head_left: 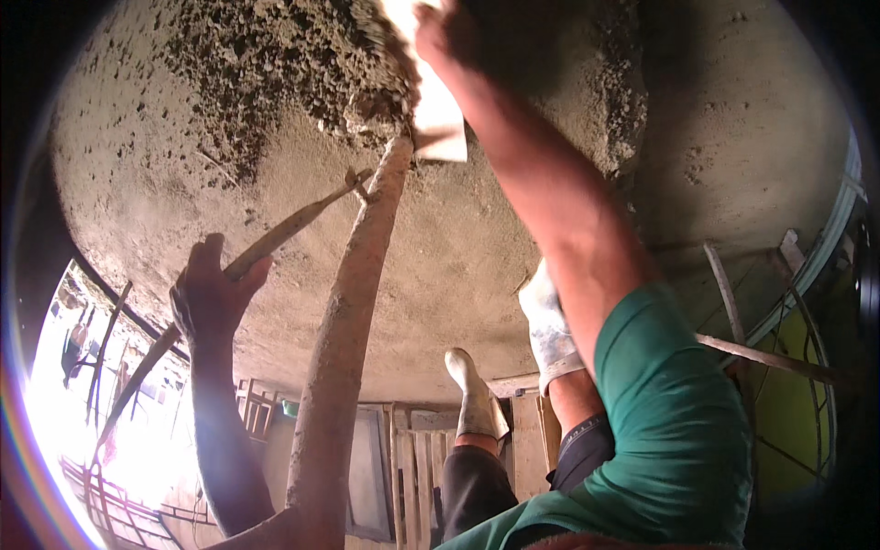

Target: The person uses a wooden straightedge to level and smooth a freshly poured concrete floor. They repeatedly drag the tool across the surface to remove high spots and fill low areas, occasionally stepping back to reposition. The person also removes debris from the floor and adjusts a string line before continuing to screed.

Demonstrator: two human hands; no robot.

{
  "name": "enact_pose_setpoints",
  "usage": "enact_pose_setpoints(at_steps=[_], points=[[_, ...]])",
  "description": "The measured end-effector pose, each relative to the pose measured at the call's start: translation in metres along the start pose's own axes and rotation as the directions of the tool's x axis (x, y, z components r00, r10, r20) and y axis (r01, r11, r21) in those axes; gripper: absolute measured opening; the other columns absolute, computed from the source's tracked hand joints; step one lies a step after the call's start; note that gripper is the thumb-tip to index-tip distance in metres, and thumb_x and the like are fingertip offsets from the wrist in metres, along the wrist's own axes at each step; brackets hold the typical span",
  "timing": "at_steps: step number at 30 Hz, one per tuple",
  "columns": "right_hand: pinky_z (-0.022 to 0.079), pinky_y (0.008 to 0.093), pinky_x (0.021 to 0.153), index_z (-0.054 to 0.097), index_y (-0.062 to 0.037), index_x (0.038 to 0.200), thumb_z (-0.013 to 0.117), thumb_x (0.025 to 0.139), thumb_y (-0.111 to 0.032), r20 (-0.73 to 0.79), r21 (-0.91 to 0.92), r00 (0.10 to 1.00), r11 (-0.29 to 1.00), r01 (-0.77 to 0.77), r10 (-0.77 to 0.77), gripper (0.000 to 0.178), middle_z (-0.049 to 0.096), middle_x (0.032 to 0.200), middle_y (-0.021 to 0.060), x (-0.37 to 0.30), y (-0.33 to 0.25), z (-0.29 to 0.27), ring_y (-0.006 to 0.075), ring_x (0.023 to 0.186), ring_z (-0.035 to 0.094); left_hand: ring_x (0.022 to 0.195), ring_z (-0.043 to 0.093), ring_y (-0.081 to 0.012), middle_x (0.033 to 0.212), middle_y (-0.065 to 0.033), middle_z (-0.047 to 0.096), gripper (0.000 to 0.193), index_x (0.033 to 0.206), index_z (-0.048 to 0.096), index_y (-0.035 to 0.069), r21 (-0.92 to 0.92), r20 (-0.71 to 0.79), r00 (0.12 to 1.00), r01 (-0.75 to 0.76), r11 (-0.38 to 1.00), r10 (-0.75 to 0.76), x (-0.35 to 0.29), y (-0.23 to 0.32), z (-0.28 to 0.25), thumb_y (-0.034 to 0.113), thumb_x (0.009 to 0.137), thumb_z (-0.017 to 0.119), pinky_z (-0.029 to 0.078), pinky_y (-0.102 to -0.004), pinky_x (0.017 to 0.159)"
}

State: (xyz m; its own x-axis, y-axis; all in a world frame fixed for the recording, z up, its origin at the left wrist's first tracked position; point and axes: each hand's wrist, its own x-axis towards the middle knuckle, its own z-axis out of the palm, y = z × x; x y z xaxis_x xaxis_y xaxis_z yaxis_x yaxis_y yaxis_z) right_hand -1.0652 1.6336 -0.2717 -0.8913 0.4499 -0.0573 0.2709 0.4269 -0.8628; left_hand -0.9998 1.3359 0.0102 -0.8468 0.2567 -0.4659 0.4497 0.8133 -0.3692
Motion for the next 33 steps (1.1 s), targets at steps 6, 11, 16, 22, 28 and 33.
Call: enact_pose_setpoints(at_steps=[6, 11, 16, 22, 28, 33], points=[[0.044, 0.0428, 0.093, 0.042, -0.0067, 0.136, 0.053, 0.090, -0.022, -0.024, 0.097, 0.994, 0.990, -0.105, 0.108, 0.049, 0.059, 0.116, 0.0237, 0.080, -0.083, 0.007, 0.0356, 0.109, 0.057, 0.097, 0.063, -0.0314, 0.102, -0.0123, 0.066, 0.072, 0.115, 0.063, 0.015, -0.100, 0.270, 0.958, 0.130, 0.986, -0.099, 0.011, 0.001, -0.008, 0.069, 0.067, 0.065, 0.048, -0.0434, 0.085], [0.052, 0.0337, 0.067, 0.049, 0.0042, 0.117, 0.053, 0.093, -0.019, 0.159, 0.253, 0.979, 0.954, -0.162, 0.125, 0.034, 0.063, 0.097, 0.0166, -0.039, 0.024, -0.065, 0.0238, 0.085, 0.062, 0.099, 0.063, -0.0301, 0.105, -0.0106, 0.067, 0.074, 0.116, 0.062, 0.017, -0.058, 0.324, 0.935, 0.168, 0.984, -0.141, -0.007, -0.009, 0.003, 0.073, 0.067, 0.062, 0.048, -0.0426, 0.084], [0.049, 0.0366, 0.082, 0.047, 0.0024, 0.126, 0.061, 0.090, -0.019, 0.051, -0.275, 0.928, 0.899, -0.341, 0.368, 0.044, 0.062, 0.109, 0.0201, -0.259, 0.158, -0.137, 0.0278, 0.095, 0.062, 0.102, 0.062, -0.0310, 0.109, -0.0110, 0.066, 0.075, 0.118, 0.062, 0.017, -0.049, 0.350, 0.924, 0.184, 0.982, -0.155, 0.007, 0.003, -0.011, 0.073, 0.068, 0.060, 0.048, -0.0426, 0.087], [0.048, 0.0412, 0.077, 0.053, 0.0015, 0.115, 0.062, 0.088, -0.019, 0.070, -0.275, 0.830, 0.810, -0.517, 0.554, 0.035, 0.069, 0.092, 0.0132, -0.360, 0.091, -0.055, 0.0299, 0.087, 0.065, 0.101, 0.063, -0.0323, 0.110, -0.0105, 0.066, 0.074, 0.120, 0.060, 0.016, -0.086, 0.328, 0.933, 0.185, 0.979, -0.147, 0.007, 0.007, -0.015, 0.070, 0.070, 0.059, 0.048, -0.0423, 0.086], [0.053, 0.0406, 0.070, 0.050, -0.0010, 0.108, 0.060, 0.088, -0.018, 0.217, 0.036, 0.514, 0.519, -0.854, 0.830, 0.028, 0.067, 0.087, 0.0188, -0.361, -0.040, 0.003, 0.0326, 0.082, 0.067, 0.101, 0.062, -0.0339, 0.113, -0.0107, 0.064, 0.073, 0.123, 0.058, 0.016, -0.036, 0.320, 0.940, 0.139, 0.990, -0.121, 0.004, 0.004, -0.007, 0.069, 0.073, 0.057, 0.048, -0.0431, 0.086], [0.053, 0.0447, 0.065, 0.047, -0.0009, 0.112, 0.057, 0.091, -0.019, 0.419, -0.118, 0.444, 0.533, -0.838, 0.792, 0.029, 0.065, 0.087, 0.0236, -0.386, -0.082, -0.007, 0.0384, 0.084, 0.066, 0.102, 0.062, -0.0343, 0.115, -0.0118, 0.063, 0.073, 0.121, 0.059, 0.016, -0.061, 0.340, 0.931, 0.161, 0.985, -0.132, 0.006, 0.005, -0.013, 0.071, 0.073, 0.055, 0.048, -0.0437, 0.086]])
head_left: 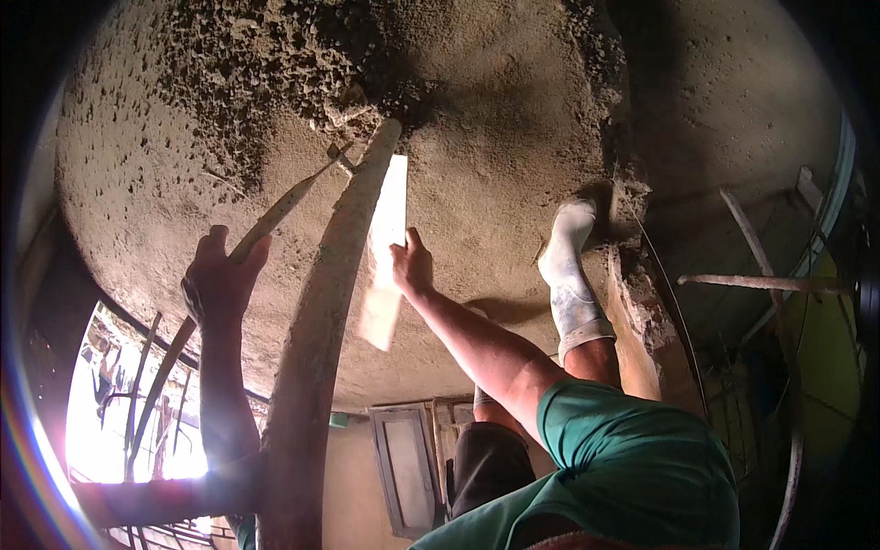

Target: The person uses a wooden straightedge to level and smooth a freshly poured concrete floor. They repeatedly drag the tool across the surface to remove high spots and fill low areas, occasionally stepping back to reposition. The person also removes debris from the floor and adjusts a string line before continuing to screed.

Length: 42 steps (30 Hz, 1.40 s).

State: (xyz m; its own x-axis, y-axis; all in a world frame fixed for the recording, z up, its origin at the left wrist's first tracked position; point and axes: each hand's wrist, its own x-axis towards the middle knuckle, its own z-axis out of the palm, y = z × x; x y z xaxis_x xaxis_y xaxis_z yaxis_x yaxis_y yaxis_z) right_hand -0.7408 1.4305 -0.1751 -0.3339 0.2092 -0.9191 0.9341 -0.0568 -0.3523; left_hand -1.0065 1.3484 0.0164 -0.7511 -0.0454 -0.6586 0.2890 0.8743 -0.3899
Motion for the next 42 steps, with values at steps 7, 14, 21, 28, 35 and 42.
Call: enact_pose_setpoints(at_steps=[7, 14, 21, 28, 35, 42], points=[[0.053, 0.0407, 0.070, 0.050, -0.0026, 0.116, 0.053, 0.092, -0.016, -0.375, 0.026, 0.890, 0.957, 0.290, -0.260, 0.028, 0.067, 0.092, 0.0178, 0.062, 0.051, -0.105, 0.0347, 0.084, 0.066, 0.103, 0.061, -0.0346, 0.116, -0.0138, 0.062, 0.079, 0.122, 0.058, 0.014, -0.006, 0.046, 0.999, 0.018, 1.000, -0.017, -0.006, 0.001, -0.006, 0.075, 0.071, 0.054, 0.047, -0.0435, 0.087], [0.049, 0.0437, 0.080, 0.054, -0.0050, 0.122, 0.055, 0.088, -0.018, -0.115, -0.326, 0.904, 0.876, 0.356, -0.411, 0.037, 0.065, 0.102, 0.0172, 0.113, -0.149, -0.119, 0.0328, 0.093, 0.063, 0.056, 0.063, -0.0268, 0.072, -0.0058, 0.064, 0.067, 0.093, 0.067, 0.015, 0.228, -0.421, 0.874, -0.155, 0.961, 0.241, -0.001, -0.022, 0.036, 0.076, 0.068, 0.058, 0.050, -0.0401, 0.048], [0.051, 0.0430, 0.077, 0.053, -0.0143, 0.123, 0.050, 0.093, -0.022, -0.084, -0.307, 0.774, 0.755, 0.579, -0.628, 0.031, 0.066, 0.100, 0.0130, 0.078, -0.192, -0.201, 0.0305, 0.090, 0.065, 0.052, 0.061, -0.0286, 0.066, -0.0064, 0.060, 0.061, 0.083, 0.061, 0.015, 0.117, -0.414, 0.881, -0.199, 0.973, 0.230, -0.009, -0.020, 0.022, 0.075, 0.069, 0.057, 0.049, -0.0418, 0.046], [0.046, 0.0329, 0.087, 0.034, -0.0054, 0.137, 0.074, 0.079, -0.016, -0.413, -0.084, 0.759, 0.851, 0.519, -0.504, 0.071, 0.058, 0.107, 0.0064, 0.101, -0.096, -0.361, 0.0181, 0.098, 0.056, 0.073, 0.066, -0.0317, 0.082, -0.0130, 0.064, 0.063, 0.096, 0.062, 0.014, -0.037, -0.346, 0.922, -0.200, 0.979, 0.175, -0.003, -0.023, 0.021, 0.072, 0.072, 0.056, 0.052, -0.0458, 0.060], [0.043, 0.0328, 0.083, 0.051, -0.0075, 0.118, 0.069, 0.078, -0.014, -0.424, 0.265, 0.785, 0.767, 0.585, -0.452, 0.044, 0.057, 0.097, 0.0011, 0.076, -0.130, -0.440, 0.0147, 0.090, 0.053, 0.083, 0.065, -0.0316, 0.090, -0.0154, 0.063, 0.058, 0.103, 0.062, 0.013, -0.173, -0.209, 0.978, -0.059, 0.983, 0.022, -0.015, -0.017, 0.008, 0.063, 0.075, 0.058, 0.052, -0.0453, 0.068], [0.041, 0.0302, 0.070, 0.051, -0.0066, 0.101, 0.068, 0.078, -0.022, -0.415, 0.217, 0.783, 0.786, 0.579, -0.463, 0.032, 0.053, 0.085, 0.0001, 0.086, -0.196, -0.452, 0.0114, 0.078, 0.046, 0.089, 0.063, -0.0322, 0.095, -0.0164, 0.063, 0.051, 0.108, 0.060, 0.012, -0.480, -0.339, 0.933, -0.062, 0.875, -0.120, -0.043, 0.042, -0.016, 0.053, 0.077, 0.060, 0.050, -0.0448, 0.073]])
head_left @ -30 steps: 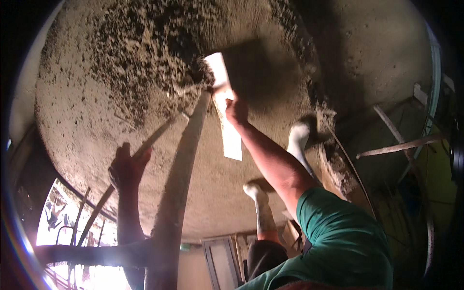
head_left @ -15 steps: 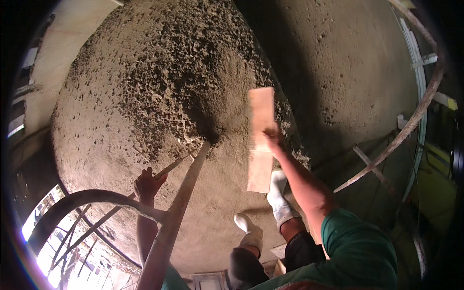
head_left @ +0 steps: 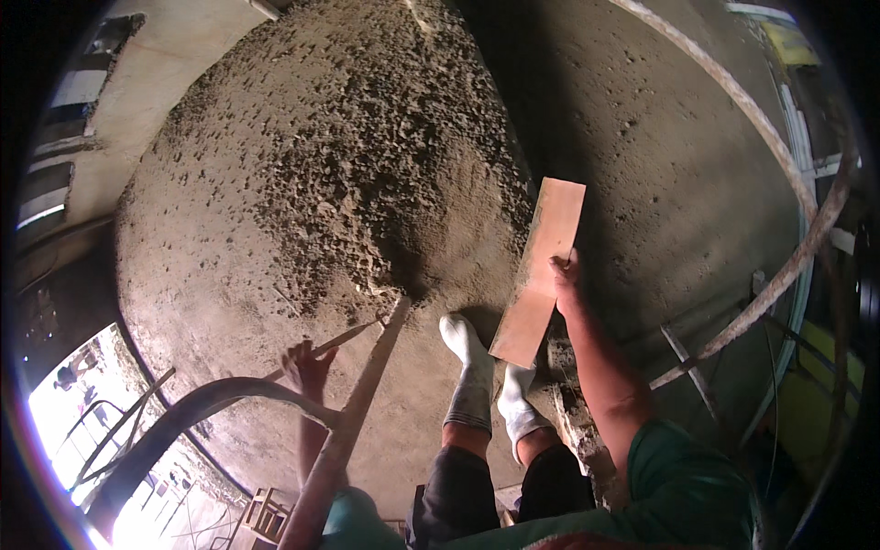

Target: The person uses a wooden straightedge to level and smooth a freshly poured concrete floor. They repeatedly drag the tool across the surface to remove high spots and fill low areas, occasionally stepping back to reposition. The person also removes debris from the floor and adjusts a string line before continuing to screed.

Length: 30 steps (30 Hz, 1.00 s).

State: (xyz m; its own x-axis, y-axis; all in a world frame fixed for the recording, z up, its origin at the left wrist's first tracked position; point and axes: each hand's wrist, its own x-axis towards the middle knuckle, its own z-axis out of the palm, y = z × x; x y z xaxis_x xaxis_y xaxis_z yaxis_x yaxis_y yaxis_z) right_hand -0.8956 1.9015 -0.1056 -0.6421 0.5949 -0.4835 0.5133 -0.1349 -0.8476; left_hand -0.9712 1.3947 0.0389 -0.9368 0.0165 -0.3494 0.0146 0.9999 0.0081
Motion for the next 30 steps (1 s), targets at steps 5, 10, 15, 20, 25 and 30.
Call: enact_pose_setpoints(at_steps=[5, 10, 15, 20, 25, 30], points=[[0.043, 0.0340, 0.081, 0.054, -0.0047, 0.108, 0.069, 0.079, -0.022, 0.030, -0.026, 0.998, 0.998, 0.057, -0.056, 0.037, 0.060, 0.099, 0.0045, 0.031, -0.053, 0.011, 0.0169, 0.091, 0.055, 0.093, 0.061, -0.0327, 0.099, -0.0171, 0.062, 0.047, 0.111, 0.059, 0.012, -0.397, 0.002, 0.997, 0.076, 0.914, -0.082, -0.039, 0.109, 0.003, 0.046, 0.079, 0.061, 0.050, -0.0444, 0.077], [0.045, 0.0349, 0.085, 0.052, -0.0039, 0.119, 0.070, 0.079, -0.019, 0.014, -0.012, 1.000, 1.000, -0.010, 0.010, 0.047, 0.063, 0.099, 0.0074, 0.071, -0.043, 0.003, 0.0180, 0.092, 0.058, 0.096, 0.060, -0.0331, 0.103, -0.0178, 0.062, 0.044, 0.115, 0.058, 0.011, -0.661, 0.189, 0.981, 0.162, 0.733, -0.047, -0.065, 0.233, 0.014, 0.038, 0.080, 0.063, 0.049, -0.0440, 0.080], [0.044, 0.0328, 0.081, 0.053, -0.0022, 0.116, 0.072, 0.079, -0.023, -0.090, -0.060, 0.992, 0.993, -0.098, 0.093, 0.047, 0.065, 0.095, 0.0050, 0.099, 0.012, -0.010, 0.0155, 0.087, 0.059, 0.100, 0.059, -0.0335, 0.107, -0.0186, 0.061, 0.042, 0.118, 0.056, 0.010, -0.767, 0.303, 0.944, 0.163, 0.621, 0.127, -0.071, 0.322, -0.004, 0.031, 0.082, 0.065, 0.048, -0.0436, 0.084], [0.047, 0.0344, 0.070, 0.058, -0.0023, 0.098, 0.071, 0.079, -0.018, -0.029, -0.199, 1.000, 0.980, 0.003, -0.009, 0.028, 0.065, 0.084, 0.0084, 0.124, -0.003, -0.005, 0.0209, 0.076, 0.061, 0.104, 0.058, -0.0356, 0.109, -0.0197, 0.062, 0.047, 0.119, 0.057, 0.009, -0.800, 0.388, 0.859, 0.135, 0.585, 0.334, -0.041, 0.386, -0.016, 0.034, 0.081, 0.067, 0.047, -0.0457, 0.087], [0.048, 0.0367, 0.076, 0.054, 0.0012, 0.111, 0.068, 0.081, -0.019, -0.055, -0.101, 0.998, 0.995, -0.009, 0.004, 0.039, 0.064, 0.095, 0.0170, 0.162, -0.018, 0.016, 0.0264, 0.085, 0.062, 0.105, 0.059, -0.0353, 0.111, -0.0181, 0.063, 0.051, 0.120, 0.057, 0.011, -0.625, 0.704, 0.593, 0.258, 0.737, 0.390, -0.027, 0.417, 0.002, 0.045, 0.082, 0.064, 0.048, -0.0466, 0.086], [0.048, 0.0415, 0.082, 0.051, 0.0032, 0.117, 0.065, 0.084, -0.025, -0.255, -0.377, 0.966, 0.924, -0.066, -0.035, 0.046, 0.061, 0.106, 0.0227, 0.238, -0.028, 0.068, 0.0336, 0.096, 0.062, 0.106, 0.059, -0.0341, 0.114, -0.0157, 0.063, 0.047, 0.117, 0.060, 0.013, -0.744, 0.488, 0.746, 0.083, 0.663, 0.453, -0.027, 0.408, 0.074, 0.042, 0.081, 0.065, 0.048, -0.0447, 0.088]])
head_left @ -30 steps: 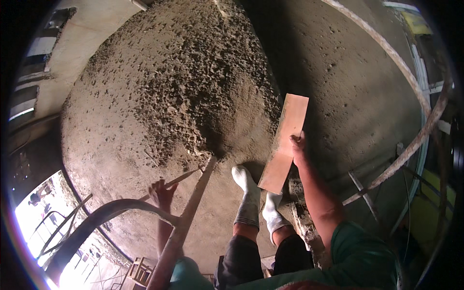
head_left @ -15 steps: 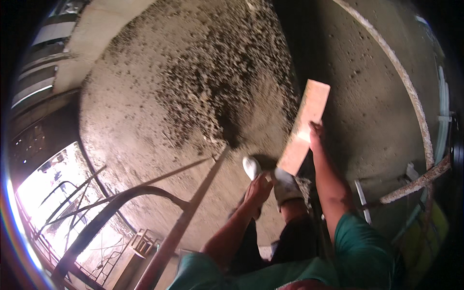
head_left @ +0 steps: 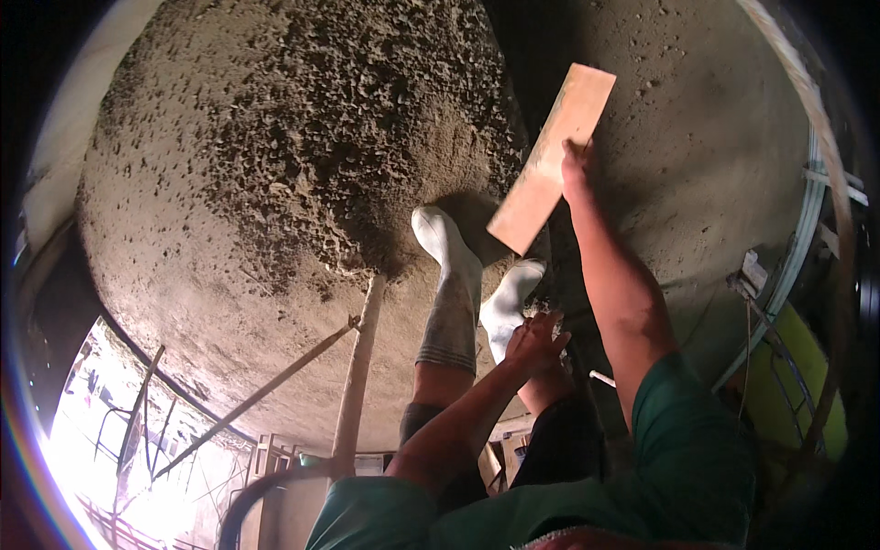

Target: The person uses a wooden straightedge to level and smooth a freshly poured concrete floor. They repeatedly drag the tool across the surface to remove high spots and fill low areas, occasionally stepping back to reposition. The person also removes debris from the floor and adjusts a string line before continuing to screed.

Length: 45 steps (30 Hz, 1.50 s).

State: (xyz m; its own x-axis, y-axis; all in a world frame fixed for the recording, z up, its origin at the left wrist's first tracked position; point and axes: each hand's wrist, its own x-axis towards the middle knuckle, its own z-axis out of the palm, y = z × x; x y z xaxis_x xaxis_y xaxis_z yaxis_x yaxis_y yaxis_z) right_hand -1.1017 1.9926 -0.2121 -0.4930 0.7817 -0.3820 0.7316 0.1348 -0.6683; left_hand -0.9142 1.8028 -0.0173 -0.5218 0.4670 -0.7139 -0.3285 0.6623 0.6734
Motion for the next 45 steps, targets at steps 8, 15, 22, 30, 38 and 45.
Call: enact_pose_setpoints(at_steps=[8, 15, 22, 30, 38, 45], points=[[0.053, 0.0385, 0.079, 0.054, -0.0055, 0.111, 0.065, 0.075, -0.016, -0.078, -0.156, 0.935, 0.922, -0.353, 0.345, 0.039, 0.065, 0.100, 0.0151, 0.029, -0.040, 0.116, 0.0294, 0.093, 0.065, 0.104, 0.059, -0.0322, 0.116, -0.0161, 0.061, 0.047, 0.119, 0.059, 0.010, -0.159, 0.256, 0.964, 0.110, 0.981, -0.066, 0.011, -0.010, -0.031, 0.028, 0.076, 0.068, 0.048, -0.0407, 0.090], [0.054, 0.0417, 0.072, 0.057, -0.0081, 0.105, 0.062, 0.079, -0.018, -0.123, -0.492, 0.992, 0.868, -0.068, 0.008, 0.028, 0.067, 0.090, 0.0136, -0.024, -0.083, 0.173, 0.0336, 0.083, 0.066, 0.106, 0.057, -0.0350, 0.117, -0.0190, 0.059, 0.047, 0.120, 0.057, 0.007, -0.224, 0.315, 0.949, 0.051, 0.973, 0.023, 0.020, 0.001, -0.053, 0.030, 0.079, 0.066, 0.047, -0.0422, 0.091], [0.053, 0.0434, 0.068, 0.047, -0.0026, 0.125, 0.054, 0.089, -0.023, 0.183, -0.391, 0.983, 0.919, 0.042, 0.033, 0.042, 0.063, 0.086, 0.0221, -0.095, -0.089, 0.196, 0.0358, 0.077, 0.065, 0.109, 0.056, -0.0377, 0.118, -0.0220, 0.058, 0.048, 0.121, 0.055, 0.004, -0.236, 0.357, 0.932, 0.027, 0.971, 0.061, 0.027, 0.004, -0.061, 0.031, 0.082, 0.064, 0.046, -0.0436, 0.091], [0.051, 0.0425, 0.082, 0.051, -0.0004, 0.116, 0.058, 0.086, -0.020, -0.176, -0.329, 0.934, 0.913, 0.241, -0.310, 0.037, 0.062, 0.099, 0.0261, 0.050, -0.045, 0.154, 0.0410, 0.091, 0.062, 0.109, 0.054, -0.0406, 0.117, -0.0241, 0.057, 0.051, 0.121, 0.054, 0.003, -0.275, 0.391, 0.920, 0.108, 0.955, 0.008, 0.041, 0.026, -0.093, 0.034, 0.081, 0.064, 0.045, -0.0457, 0.091], [0.054, 0.0401, 0.060, 0.055, -0.0062, 0.112, 0.056, 0.078, -0.007, 0.203, -0.410, 0.976, 0.912, 0.008, 0.083, 0.035, 0.064, 0.079, 0.0150, -0.035, -0.193, 0.196, 0.0342, 0.067, 0.064, 0.108, 0.054, -0.0411, 0.115, -0.0257, 0.057, 0.053, 0.118, 0.053, 0.000, -0.309, 0.248, 0.966, 0.005, 0.951, 0.075, 0.033, -0.004, -0.057, 0.032, 0.078, 0.065, 0.044, -0.0472, 0.092], [0.051, 0.0447, 0.058, 0.051, -0.0043, 0.125, 0.058, 0.084, -0.015, 0.403, -0.274, 0.871, 0.871, 0.407, -0.281, 0.043, 0.063, 0.075, 0.0168, -0.102, -0.139, 0.227, 0.0342, 0.063, 0.063, 0.109, 0.054, -0.0411, 0.115, -0.0256, 0.056, 0.053, 0.118, 0.053, 0.000, -0.271, 0.305, 0.949, 0.012, 0.962, 0.074, 0.040, 0.006, -0.059, 0.031, 0.078, 0.065, 0.044, -0.0473, 0.092]])
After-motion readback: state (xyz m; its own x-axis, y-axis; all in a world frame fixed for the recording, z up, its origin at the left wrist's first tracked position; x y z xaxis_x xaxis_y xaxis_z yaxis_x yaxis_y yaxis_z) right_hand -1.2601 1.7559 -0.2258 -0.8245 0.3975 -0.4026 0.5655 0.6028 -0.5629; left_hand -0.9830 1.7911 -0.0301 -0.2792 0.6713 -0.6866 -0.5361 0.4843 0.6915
